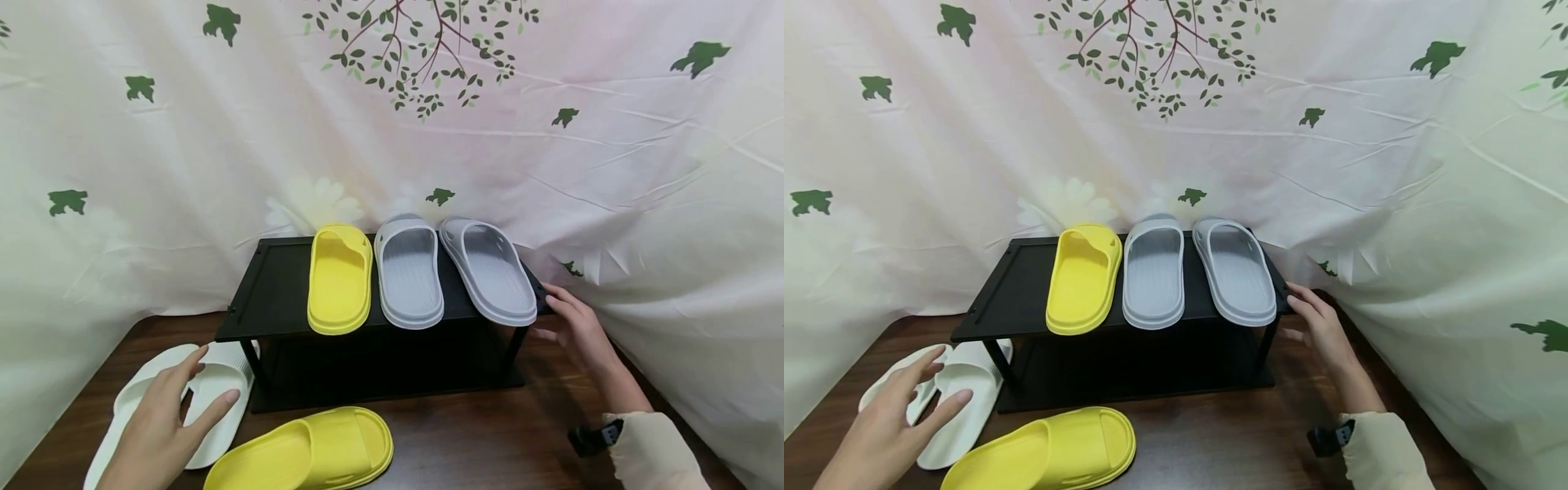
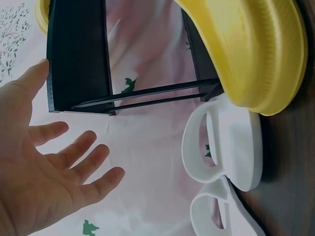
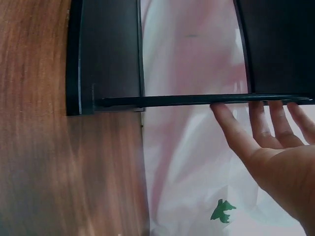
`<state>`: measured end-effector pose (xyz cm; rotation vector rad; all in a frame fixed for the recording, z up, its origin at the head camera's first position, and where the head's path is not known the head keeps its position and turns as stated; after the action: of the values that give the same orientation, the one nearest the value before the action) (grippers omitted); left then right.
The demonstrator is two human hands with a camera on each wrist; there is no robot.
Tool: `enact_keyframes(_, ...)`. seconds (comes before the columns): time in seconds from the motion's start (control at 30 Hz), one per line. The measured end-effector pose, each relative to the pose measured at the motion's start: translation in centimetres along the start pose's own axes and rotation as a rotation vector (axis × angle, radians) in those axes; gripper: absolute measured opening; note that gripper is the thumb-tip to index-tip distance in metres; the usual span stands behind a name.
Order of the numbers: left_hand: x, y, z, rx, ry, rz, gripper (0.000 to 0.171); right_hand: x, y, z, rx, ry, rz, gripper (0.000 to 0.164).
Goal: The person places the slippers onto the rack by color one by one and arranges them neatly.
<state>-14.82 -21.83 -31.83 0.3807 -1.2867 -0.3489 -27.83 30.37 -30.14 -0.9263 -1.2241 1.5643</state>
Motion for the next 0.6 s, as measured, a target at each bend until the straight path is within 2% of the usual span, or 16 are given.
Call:
enact_keyframes(0.1,-0.6,-0.5,0.0,0.04,-0.051,0.011,0.091,-0.2,0.0,-0.2,0.032,-0.014,0.024,0.028)
enact_keyframes(0.2,-1.1,-1.1,0.1,0.077,-0.1,0.018,0.096,0.0,0.0,-0.5,0.05,0.008,0.031,0.028)
enact_keyframes(0.47,-1.8,-1.8,-0.4,0.054,-0.134,0.019,0.092,0.2,0.2,-1.3,0.059,0.048,0.045,0.03)
enact_keyframes(0.6,-1.9,-2.0,-0.3,0.069,-0.161,0.034,0.092,0.0,0.1,-2.2,0.098,0.049,0.077,0.031)
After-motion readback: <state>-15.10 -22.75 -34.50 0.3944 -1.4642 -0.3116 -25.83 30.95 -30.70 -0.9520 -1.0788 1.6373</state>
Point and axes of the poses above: each hand's wrist, its own z-axis towards the middle knuckle, its own x-axis out of the back of the hand, y = z × x, the point moved 9 cm from there along z, towards the middle knuckle, and after that the axes turned 3 degrees about -x, right-handed, at the moved point
